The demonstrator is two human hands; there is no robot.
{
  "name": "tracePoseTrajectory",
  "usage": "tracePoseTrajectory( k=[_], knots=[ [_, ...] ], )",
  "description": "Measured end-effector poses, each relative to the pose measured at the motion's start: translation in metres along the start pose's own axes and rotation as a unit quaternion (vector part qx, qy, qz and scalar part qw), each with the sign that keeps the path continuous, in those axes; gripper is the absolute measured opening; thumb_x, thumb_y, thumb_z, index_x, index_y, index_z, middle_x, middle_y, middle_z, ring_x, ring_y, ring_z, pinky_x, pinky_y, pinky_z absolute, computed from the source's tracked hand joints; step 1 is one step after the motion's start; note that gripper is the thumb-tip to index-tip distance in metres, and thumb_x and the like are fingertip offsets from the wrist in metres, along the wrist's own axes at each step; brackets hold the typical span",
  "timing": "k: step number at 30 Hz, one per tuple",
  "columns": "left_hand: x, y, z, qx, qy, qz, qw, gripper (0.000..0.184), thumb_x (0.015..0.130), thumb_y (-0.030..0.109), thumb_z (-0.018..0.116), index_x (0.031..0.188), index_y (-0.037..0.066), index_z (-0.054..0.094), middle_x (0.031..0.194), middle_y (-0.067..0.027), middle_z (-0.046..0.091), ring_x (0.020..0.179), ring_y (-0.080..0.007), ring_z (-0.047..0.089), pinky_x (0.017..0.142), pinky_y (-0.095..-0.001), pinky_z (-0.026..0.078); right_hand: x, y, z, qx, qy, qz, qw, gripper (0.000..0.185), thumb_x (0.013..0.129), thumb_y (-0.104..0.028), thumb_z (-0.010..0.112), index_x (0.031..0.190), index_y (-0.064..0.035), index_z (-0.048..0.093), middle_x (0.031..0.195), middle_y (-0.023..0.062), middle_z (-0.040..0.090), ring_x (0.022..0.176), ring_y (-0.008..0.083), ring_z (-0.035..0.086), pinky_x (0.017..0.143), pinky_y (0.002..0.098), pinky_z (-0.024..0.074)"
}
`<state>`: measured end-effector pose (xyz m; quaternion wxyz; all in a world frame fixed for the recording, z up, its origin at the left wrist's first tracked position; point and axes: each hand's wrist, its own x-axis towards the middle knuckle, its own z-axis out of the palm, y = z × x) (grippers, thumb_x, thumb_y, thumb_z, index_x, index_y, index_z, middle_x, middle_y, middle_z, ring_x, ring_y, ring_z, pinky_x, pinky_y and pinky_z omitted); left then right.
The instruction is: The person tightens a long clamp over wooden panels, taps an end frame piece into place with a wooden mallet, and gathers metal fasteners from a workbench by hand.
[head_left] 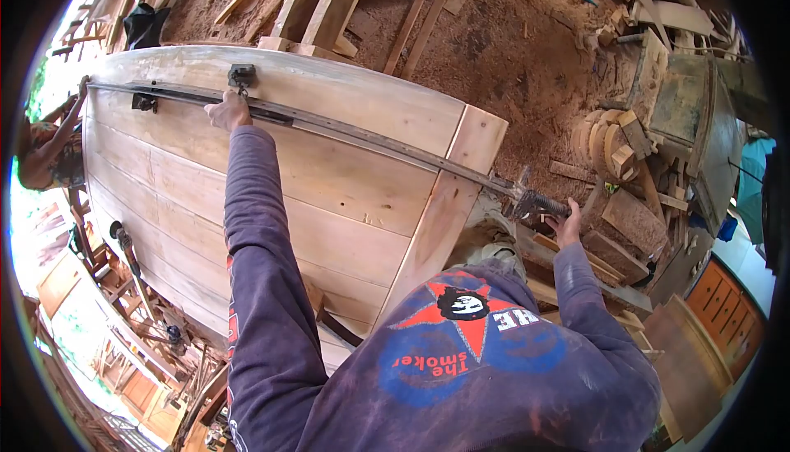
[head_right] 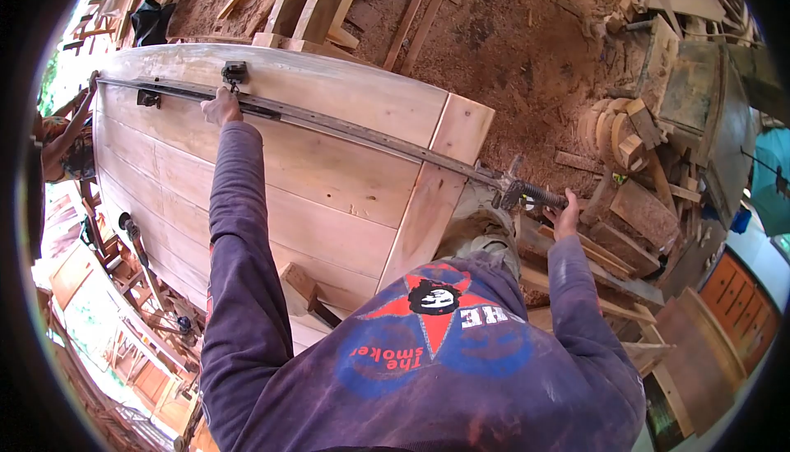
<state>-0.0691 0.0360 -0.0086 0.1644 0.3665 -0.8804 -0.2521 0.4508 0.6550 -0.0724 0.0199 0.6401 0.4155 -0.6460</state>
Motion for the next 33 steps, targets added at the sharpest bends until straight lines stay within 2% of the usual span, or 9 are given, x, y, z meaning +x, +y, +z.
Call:
tracePoseTrajectory(
  k=[12,14,15,16,17,19,20,23,33],
  knots=[
    [-0.002,0.0,0.002,0.002,-0.001,-0.007,1.0,0.055,0.083,0.025,0.059,0.118,-0.016,0.051,0.111,-0.0374,0.063,0.105,-0.048,0.064,0.095,-0.0472,0.051,-0.011,-0.007,0.001,-0.018,-0.005,0.015,1.0,0.048,0.093,-0.051,0.053,0.11,-0.006,0.057,0.101,0.0109,0.066,0.091,0.0263,0.066,0.084,0.0451,0.055],
    [0.006,-0.023,0.034,0.019,-0.032,0.035,0.999,0.071,0.085,0.034,0.057,0.131,-0.017,0.041,0.128,-0.0364,0.053,0.125,-0.0461,0.046,0.108,-0.0485,0.034,-0.02,-0.004,0.01,0.017,0.05,-0.015,0.998,0.055,0.093,-0.05,0.051,0.123,-0.0036,0.056,0.108,0.0135,0.068,0.099,0.0299,0.067,0.084,0.0449,0.0563],
    [0.026,-0.035,0.029,0.053,0.003,0.058,0.997,0.078,0.086,0.038,0.055,0.138,-0.017,0.035,0.136,-0.0359,0.047,0.135,-0.0452,0.037,0.115,-0.0492,0.025,0.017,0.003,-0.001,0.052,-0.05,0.042,0.997,0.061,0.093,-0.049,0.049,0.13,-0.0006,0.054,0.114,0.0166,0.068,0.103,0.0351,0.067,0.083,0.0461,0.0584],
    [0.021,-0.035,0.03,0.058,0.015,0.066,0.996,0.086,0.087,0.042,0.054,0.144,-0.018,0.03,0.145,-0.0354,0.042,0.144,-0.0443,0.028,0.121,-0.0499,0.017,-0.007,-0.006,0.017,0.096,-0.105,0.009,0.99,0.061,0.093,-0.049,0.049,0.127,0.0013,0.056,0.112,0.0179,0.069,0.1,0.0369,0.069,0.078,0.0452,0.0607],
    [0.01,-0.018,0.011,-0.032,-0.01,0.045,0.998,0.084,0.085,0.036,0.055,0.144,-0.018,0.029,0.144,-0.038,0.04,0.142,-0.0455,0.032,0.12,-0.0457,0.023,-0.017,-0.01,0.016,0.028,-0.126,0.031,0.991,0.053,0.091,-0.055,0.054,0.118,-0.0097,0.062,0.104,0.0059,0.07,0.089,0.0181,0.067,0.067,0.0311,0.0542],
    [-0.012,0.01,-0.007,-0.094,0.032,-0.015,0.995,0.072,0.08,0.015,0.061,0.139,-0.019,0.037,0.133,-0.0399,0.05,0.125,-0.0462,0.053,0.11,-0.0427,0.04,-0.01,-0.003,0.003,0.029,-0.078,0.02,0.996,0.051,0.092,-0.053,0.053,0.117,-0.0089,0.061,0.104,0.0057,0.069,0.085,0.0192,0.067,0.065,0.0325,0.0548],
    [-0.016,0.015,-0.015,-0.105,0.02,-0.021,0.994,0.071,0.08,0.015,0.06,0.138,-0.019,0.037,0.13,-0.0396,0.053,0.122,-0.0472,0.055,0.108,-0.0433,0.042,0.0,0.002,-0.004,0.041,-0.083,0.011,0.996,0.05,0.092,-0.052,0.054,0.117,-0.0099,0.061,0.104,0.0058,0.069,0.085,0.0203,0.068,0.067,0.0336,0.0562],
    [-0.014,0.012,-0.008,-0.104,0.021,-0.031,0.994,0.07,0.082,0.017,0.06,0.138,-0.019,0.038,0.125,-0.0387,0.056,0.118,-0.0479,0.057,0.105,-0.0441,0.044,0.001,0.002,-0.004,0.039,-0.044,0.009,0.998,0.05,0.09,-0.052,0.056,0.116,-0.0092,0.059,0.103,0.0085,0.068,0.083,0.0235,0.067,0.06,0.0339,0.0563],
    [-0.016,0.018,-0.014,-0.083,-0.01,-0.086,0.993,0.073,0.084,0.019,0.062,0.143,-0.014,0.036,0.131,-0.0363,0.054,0.121,-0.0461,0.056,0.107,-0.0432,0.043,-0.012,-0.003,0.007,0.0,-0.036,0.006,0.999,0.061,0.086,-0.063,0.05,0.107,-0.0076,0.063,0.097,0.0105,0.067,0.087,0.0261,0.062,0.077,0.0404,0.0498]
  ],
)
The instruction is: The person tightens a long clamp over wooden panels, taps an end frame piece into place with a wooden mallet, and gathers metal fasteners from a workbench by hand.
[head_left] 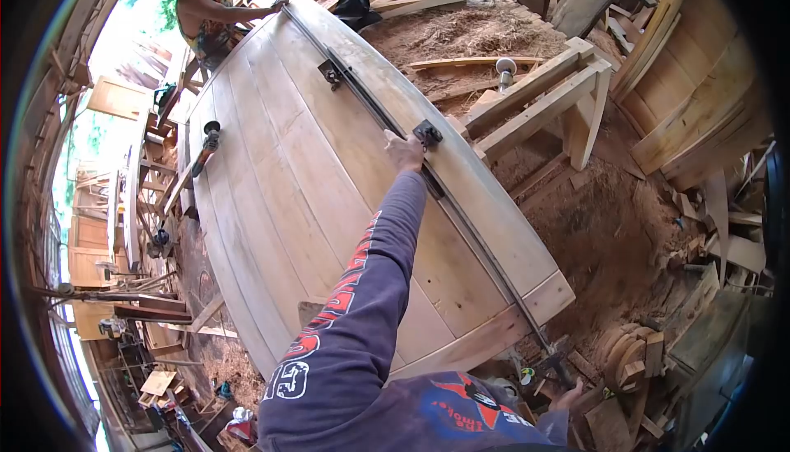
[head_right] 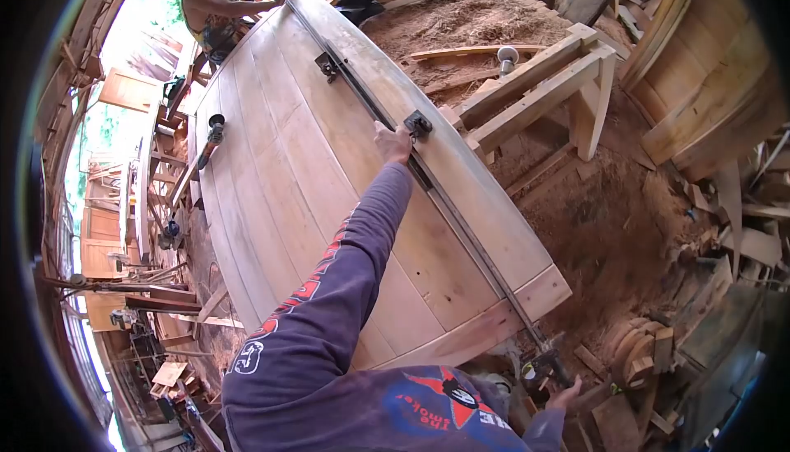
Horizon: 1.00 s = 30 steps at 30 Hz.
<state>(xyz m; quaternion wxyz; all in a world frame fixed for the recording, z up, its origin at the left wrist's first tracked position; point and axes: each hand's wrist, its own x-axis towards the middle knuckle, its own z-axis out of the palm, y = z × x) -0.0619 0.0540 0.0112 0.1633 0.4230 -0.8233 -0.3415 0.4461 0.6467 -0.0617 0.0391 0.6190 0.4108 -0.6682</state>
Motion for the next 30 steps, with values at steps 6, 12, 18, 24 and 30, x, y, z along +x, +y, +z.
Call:
tracePoseTrajectory(
  k=[6,12,18,24,30],
  knots=[
    [0.006,-0.009,0.009,-0.008,0.019,0.014,1.0,0.072,0.083,0.018,0.061,0.144,-0.013,0.036,0.135,-0.0359,0.052,0.125,-0.0462,0.052,0.11,-0.0432,0.04,-0.01,-0.005,0.009,0.02,0.013,0.022,0.999,0.05,0.091,-0.057,0.048,0.102,-0.0111,0.063,0.091,0.0067,0.068,0.079,0.0249,0.063,0.065,0.0385,0.047],
    [0.003,-0.004,0.004,-0.015,0.0,-0.002,1.0,0.073,0.083,0.017,0.06,0.144,-0.014,0.035,0.139,-0.0352,0.049,0.128,-0.045,0.051,0.112,-0.0428,0.038,0.008,0.003,-0.006,-0.01,-0.012,0.023,1.0,0.067,0.083,-0.066,0.052,0.114,-0.0081,0.06,0.104,0.0095,0.061,0.095,0.0253,0.056,0.077,0.0422,0.0484],
    [0.007,-0.011,0.012,-0.015,0.015,0.01,1.0,0.072,0.083,0.016,0.058,0.144,-0.014,0.035,0.143,-0.0345,0.045,0.133,-0.043,0.046,0.116,-0.0413,0.033,0.01,0.006,-0.007,-0.003,0.017,0.008,1.0,0.069,0.083,-0.065,0.052,0.118,-0.007,0.058,0.105,0.011,0.062,0.093,0.0265,0.057,0.075,0.0424,0.0487],
    [0.007,-0.01,0.011,-0.019,0.017,0.007,1.0,0.071,0.083,0.016,0.059,0.144,-0.013,0.035,0.143,-0.0346,0.045,0.134,-0.0431,0.045,0.116,-0.0414,0.033,0.015,0.007,-0.009,0.013,0.006,0.005,1.0,0.066,0.084,-0.063,0.052,0.12,-0.0074,0.058,0.108,0.0119,0.064,0.098,0.0278,0.06,0.075,0.0442,0.0513],
    [0.002,-0.002,0.003,-0.017,0.014,0.005,1.0,0.071,0.083,0.016,0.059,0.143,-0.013,0.036,0.139,-0.035,0.048,0.129,-0.0441,0.05,0.113,-0.0428,0.037,0.006,0.002,-0.001,0.002,0.045,0.003,0.999,0.065,0.084,-0.062,0.052,0.119,-0.0083,0.059,0.107,0.0111,0.064,0.098,0.0284,0.06,0.075,0.0445,0.0522]
  ],
)
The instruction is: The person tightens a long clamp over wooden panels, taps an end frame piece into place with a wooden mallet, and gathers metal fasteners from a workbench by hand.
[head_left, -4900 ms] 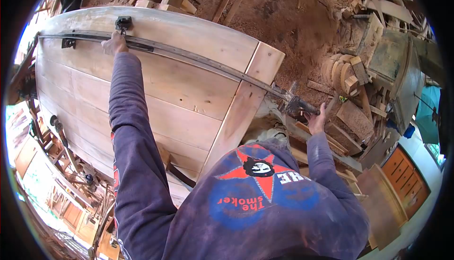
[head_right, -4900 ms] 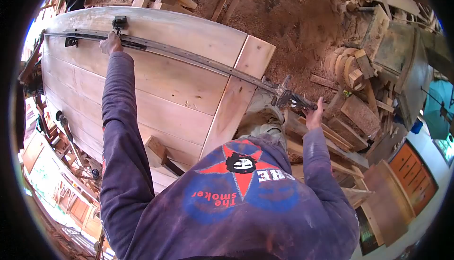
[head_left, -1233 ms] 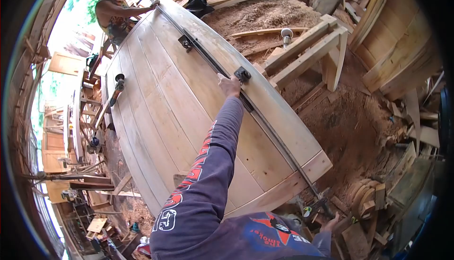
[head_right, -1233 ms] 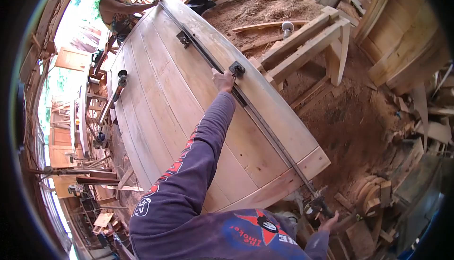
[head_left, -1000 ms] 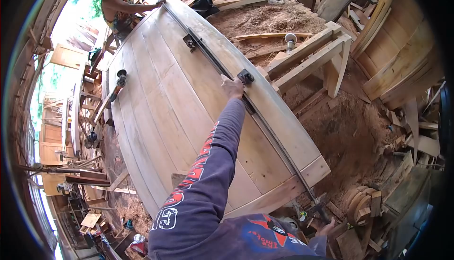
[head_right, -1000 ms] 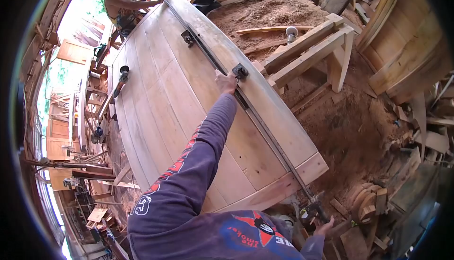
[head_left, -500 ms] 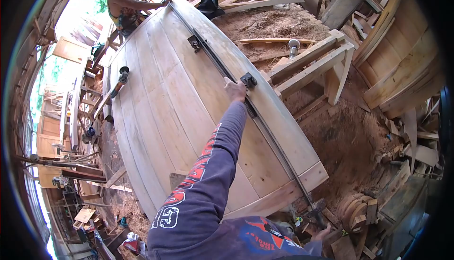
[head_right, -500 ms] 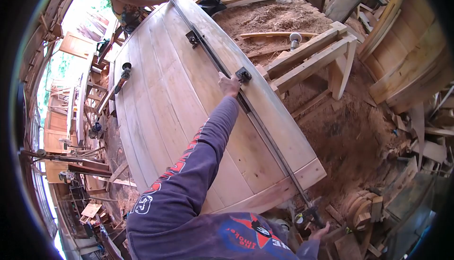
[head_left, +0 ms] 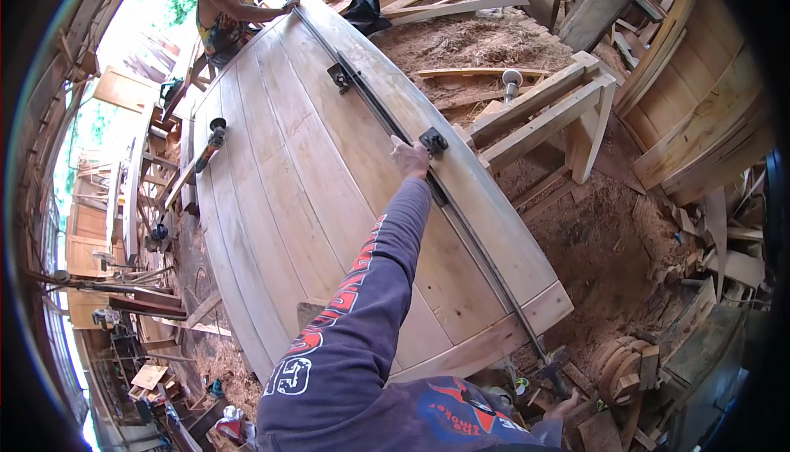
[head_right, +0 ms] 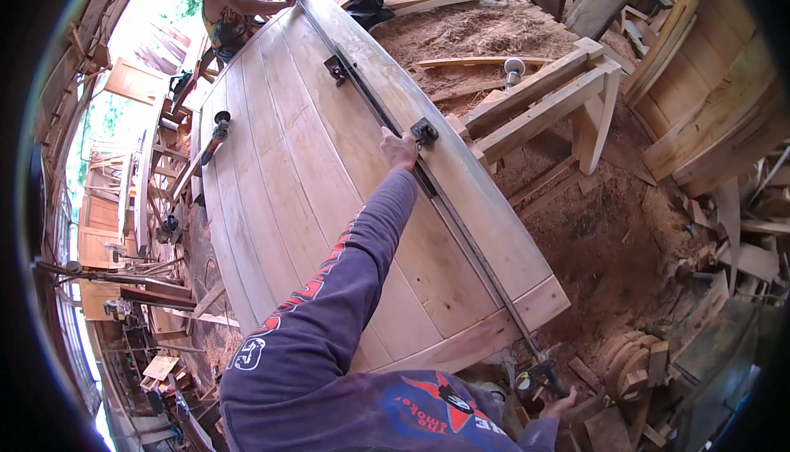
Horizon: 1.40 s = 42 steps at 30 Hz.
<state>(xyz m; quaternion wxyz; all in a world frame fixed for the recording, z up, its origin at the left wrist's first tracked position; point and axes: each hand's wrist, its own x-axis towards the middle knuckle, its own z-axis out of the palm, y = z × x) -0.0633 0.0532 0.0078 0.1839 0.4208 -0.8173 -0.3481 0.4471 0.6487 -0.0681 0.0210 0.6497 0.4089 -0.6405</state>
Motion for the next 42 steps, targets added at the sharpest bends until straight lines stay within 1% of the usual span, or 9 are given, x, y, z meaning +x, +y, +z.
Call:
tracePoseTrajectory(
  k=[4,8,10,15,22,25,27,33,42],
  knots=[
    [0.006,-0.009,0.01,0.006,0.013,0.006,1.0,0.07,0.083,0.016,0.059,0.142,-0.013,0.037,0.138,-0.0349,0.05,0.125,-0.0447,0.053,0.111,-0.0437,0.039,0.006,0.001,-0.004,-0.005,-0.006,0.003,1.0,0.065,0.085,-0.063,0.051,0.119,-0.0084,0.059,0.106,0.0106,0.063,0.098,0.028,0.059,0.073,0.044,0.0519],
    [0.004,-0.006,0.006,0.007,0.011,0.01,1.0,0.07,0.083,0.016,0.059,0.142,-0.013,0.037,0.138,-0.0351,0.049,0.125,-0.045,0.053,0.111,-0.0437,0.039,0.007,0.001,-0.005,-0.007,-0.024,0.002,1.0,0.064,0.085,-0.063,0.051,0.118,-0.009,0.058,0.104,0.0104,0.062,0.099,0.0276,0.058,0.074,0.0448,0.0505],
    [0.001,0.0,0.0,0.008,-0.01,-0.004,1.0,0.07,0.083,0.016,0.06,0.142,-0.013,0.037,0.139,-0.0346,0.049,0.127,-0.0448,0.052,0.112,-0.0434,0.039,0.014,0.003,-0.008,-0.006,-0.028,0.007,1.0,0.064,0.085,-0.063,0.051,0.118,-0.0093,0.058,0.104,0.0105,0.062,0.1,0.0275,0.058,0.074,0.0453,0.05],
    [0.002,-0.003,0.004,0.003,0.002,-0.003,1.0,0.07,0.083,0.017,0.06,0.143,-0.013,0.037,0.139,-0.0338,0.049,0.127,-0.045,0.051,0.112,-0.0438,0.038,0.018,0.004,-0.01,0.008,-0.038,0.016,0.999,0.061,0.086,-0.061,0.049,0.119,-0.0098,0.059,0.108,0.0112,0.064,0.102,0.0275,0.06,0.075,0.0465,0.05],
    [0.002,-0.005,0.004,0.003,0.005,0.006,1.0,0.07,0.084,0.017,0.06,0.143,-0.012,0.037,0.141,-0.0335,0.047,0.129,-0.0446,0.05,0.112,-0.0438,0.038,0.017,0.004,-0.008,0.008,-0.006,0.017,1.0,0.058,0.086,-0.059,0.049,0.116,-0.0101,0.061,0.107,0.0102,0.067,0.099,0.0278,0.062,0.073,0.0466,0.0511],
    [0.005,-0.009,0.009,0.002,0.01,0.002,1.0,0.07,0.083,0.017,0.06,0.143,-0.012,0.037,0.141,-0.0333,0.047,0.129,-0.0441,0.05,0.112,-0.0436,0.038,0.014,0.004,-0.006,0.012,-0.012,0.016,1.0,0.057,0.086,-0.059,0.049,0.115,-0.0108,0.063,0.106,0.01,0.067,0.098,0.0274,0.063,0.076,0.0453,0.0504],
    [0.005,-0.009,0.008,0.004,0.009,0.001,1.0,0.07,0.083,0.017,0.06,0.143,-0.012,0.037,0.142,-0.0329,0.047,0.129,-0.044,0.05,0.112,-0.0436,0.038,0.007,0.002,-0.001,0.013,-0.003,-0.003,1.0,0.057,0.086,-0.059,0.05,0.116,-0.0117,0.061,0.106,0.0099,0.066,0.098,0.0272,0.061,0.078,0.0443,0.0478],
    [0.005,-0.006,0.006,0.007,0.003,-0.007,1.0,0.07,0.082,0.017,0.059,0.143,-0.011,0.038,0.142,-0.0321,0.048,0.129,-0.0441,0.051,0.112,-0.0435,0.038,0.03,0.009,-0.017,-0.001,-0.035,0.002,0.999,0.059,0.085,-0.06,0.051,0.117,-0.0116,0.058,0.107,0.01,0.064,0.099,0.0291,0.057,0.078,0.0447,0.0438],
    [0.005,-0.008,0.008,0.002,0.008,-0.003,1.0,0.07,0.081,0.017,0.058,0.142,-0.012,0.039,0.139,-0.0326,0.05,0.127,-0.0446,0.052,0.111,-0.0435,0.039,0.029,0.007,-0.018,-0.015,-0.054,0.016,0.998,0.06,0.084,-0.063,0.05,0.113,-0.0111,0.061,0.105,0.0096,0.066,0.096,0.0275,0.059,0.08,0.0436,0.0453]
  ],
)
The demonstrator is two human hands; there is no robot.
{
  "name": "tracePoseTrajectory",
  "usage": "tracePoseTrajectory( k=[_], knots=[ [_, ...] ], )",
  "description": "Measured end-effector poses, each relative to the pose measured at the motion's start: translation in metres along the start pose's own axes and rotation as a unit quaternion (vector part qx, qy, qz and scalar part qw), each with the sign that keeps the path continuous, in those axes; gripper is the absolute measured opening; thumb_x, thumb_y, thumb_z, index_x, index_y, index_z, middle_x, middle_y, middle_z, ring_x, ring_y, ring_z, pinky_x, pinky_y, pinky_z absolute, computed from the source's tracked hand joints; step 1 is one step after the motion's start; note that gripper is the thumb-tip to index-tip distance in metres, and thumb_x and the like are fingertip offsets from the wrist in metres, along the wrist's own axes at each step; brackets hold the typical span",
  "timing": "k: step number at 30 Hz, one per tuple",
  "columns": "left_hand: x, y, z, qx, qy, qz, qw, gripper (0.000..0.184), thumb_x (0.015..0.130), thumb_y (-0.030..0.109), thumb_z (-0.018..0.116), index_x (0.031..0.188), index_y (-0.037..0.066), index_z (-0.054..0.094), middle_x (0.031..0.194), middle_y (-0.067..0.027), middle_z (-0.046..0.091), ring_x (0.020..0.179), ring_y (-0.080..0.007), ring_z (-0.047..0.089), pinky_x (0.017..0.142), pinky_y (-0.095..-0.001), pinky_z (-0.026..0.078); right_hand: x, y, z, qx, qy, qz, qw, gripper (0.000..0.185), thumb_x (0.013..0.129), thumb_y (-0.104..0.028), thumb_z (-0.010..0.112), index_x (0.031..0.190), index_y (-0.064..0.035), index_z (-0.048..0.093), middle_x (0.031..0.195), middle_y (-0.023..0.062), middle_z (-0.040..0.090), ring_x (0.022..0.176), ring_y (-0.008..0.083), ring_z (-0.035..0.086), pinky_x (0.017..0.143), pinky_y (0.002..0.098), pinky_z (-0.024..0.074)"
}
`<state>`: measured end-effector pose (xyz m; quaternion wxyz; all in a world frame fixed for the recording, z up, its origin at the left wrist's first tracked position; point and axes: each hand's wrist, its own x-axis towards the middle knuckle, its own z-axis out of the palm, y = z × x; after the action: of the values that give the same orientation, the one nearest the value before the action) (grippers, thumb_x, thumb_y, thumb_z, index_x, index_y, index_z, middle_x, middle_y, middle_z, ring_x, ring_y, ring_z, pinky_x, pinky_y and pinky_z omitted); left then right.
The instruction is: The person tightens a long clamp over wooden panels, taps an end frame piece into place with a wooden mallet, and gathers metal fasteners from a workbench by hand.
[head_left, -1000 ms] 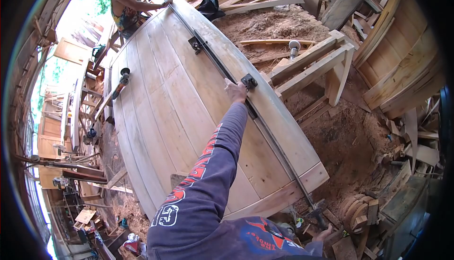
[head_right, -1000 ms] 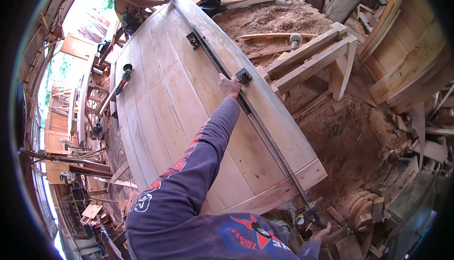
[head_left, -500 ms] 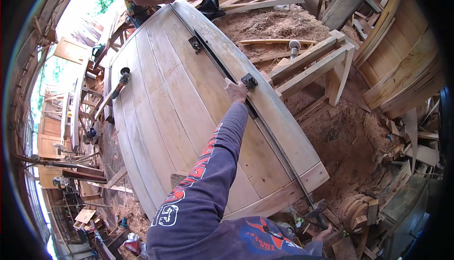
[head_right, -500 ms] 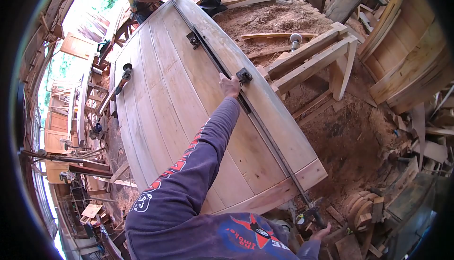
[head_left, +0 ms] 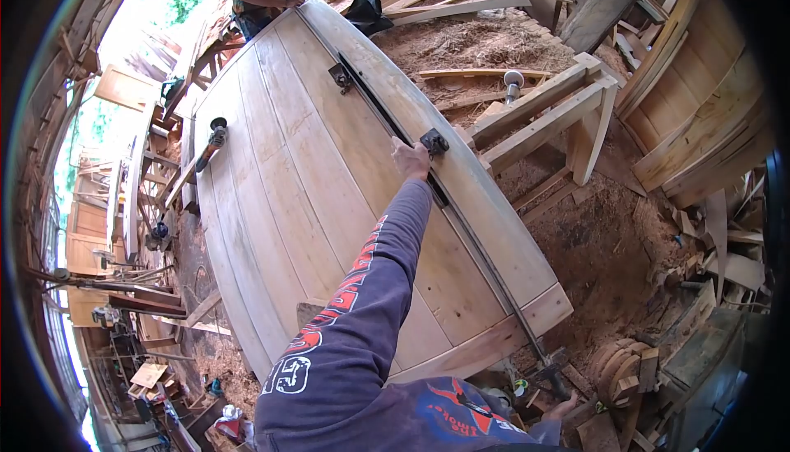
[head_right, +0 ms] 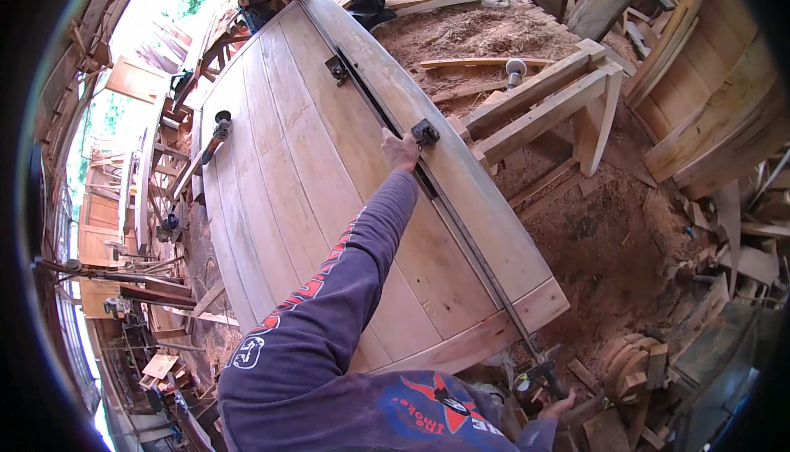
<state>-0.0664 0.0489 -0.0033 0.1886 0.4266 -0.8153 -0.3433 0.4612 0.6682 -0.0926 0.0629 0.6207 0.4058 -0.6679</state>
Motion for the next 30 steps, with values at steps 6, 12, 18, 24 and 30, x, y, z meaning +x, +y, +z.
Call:
tracePoseTrajectory(
  k=[6,12,18,24,30],
  knots=[
    [-0.002,0.003,-0.003,-0.006,-0.009,-0.005,1.0,0.069,0.081,0.017,0.058,0.141,-0.012,0.04,0.138,-0.0341,0.05,0.127,-0.045,0.051,0.111,-0.044,0.038,-0.004,0.0,0.004,0.004,0.015,-0.002,1.0,0.06,0.084,-0.063,0.05,0.109,-0.0104,0.064,0.104,0.0092,0.068,0.098,0.0257,0.061,0.08,0.0401,0.047],
    [-0.002,0.002,-0.002,0.001,-0.006,-0.004,1.0,0.07,0.082,0.018,0.058,0.142,-0.013,0.038,0.139,-0.0339,0.049,0.128,-0.0449,0.051,0.112,-0.0436,0.038,-0.009,-0.002,0.008,0.012,0.006,-0.013,1.0,0.058,0.086,-0.06,0.049,0.11,-0.0103,0.065,0.103,0.0093,0.069,0.095,0.0262,0.063,0.077,0.0404,0.0485],
    [-0.002,0.003,-0.004,-0.004,-0.013,-0.008,1.0,0.07,0.084,0.019,0.059,0.143,-0.013,0.038,0.141,-0.0335,0.048,0.129,-0.0452,0.049,0.114,-0.0432,0.036,-0.026,-0.009,0.027,0.057,0.063,-0.014,0.996,0.052,0.087,-0.057,0.052,0.105,-0.0095,0.061,0.09,0.0104,0.066,0.073,0.0268,0.062,0.053,0.039,0.0489],
    [0.0,0.001,-0.002,0.005,-0.007,-0.011,1.0,0.071,0.084,0.02,0.059,0.143,-0.012,0.038,0.141,-0.0332,0.047,0.131,-0.0454,0.047,0.114,-0.0431,0.035,-0.026,-0.01,0.024,0.053,0.05,-0.014,0.997,0.051,0.087,-0.057,0.053,0.104,-0.0104,0.06,0.09,0.0093,0.065,0.073,0.0259,0.062,0.053,0.0389,0.0485],
    [0.0,0.001,-0.001,0.013,0.0,-0.012,1.0,0.071,0.083,0.02,0.06,0.144,-0.011,0.037,0.141,-0.0329,0.048,0.13,-0.0439,0.049,0.113,-0.0428,0.036,-0.028,-0.011,0.026,0.053,0.063,-0.021,0.996,0.051,0.087,-0.058,0.054,0.103,-0.0101,0.062,0.088,0.0066,0.067,0.076,0.0235,0.062,0.056,0.0382,0.0488]
  ],
)
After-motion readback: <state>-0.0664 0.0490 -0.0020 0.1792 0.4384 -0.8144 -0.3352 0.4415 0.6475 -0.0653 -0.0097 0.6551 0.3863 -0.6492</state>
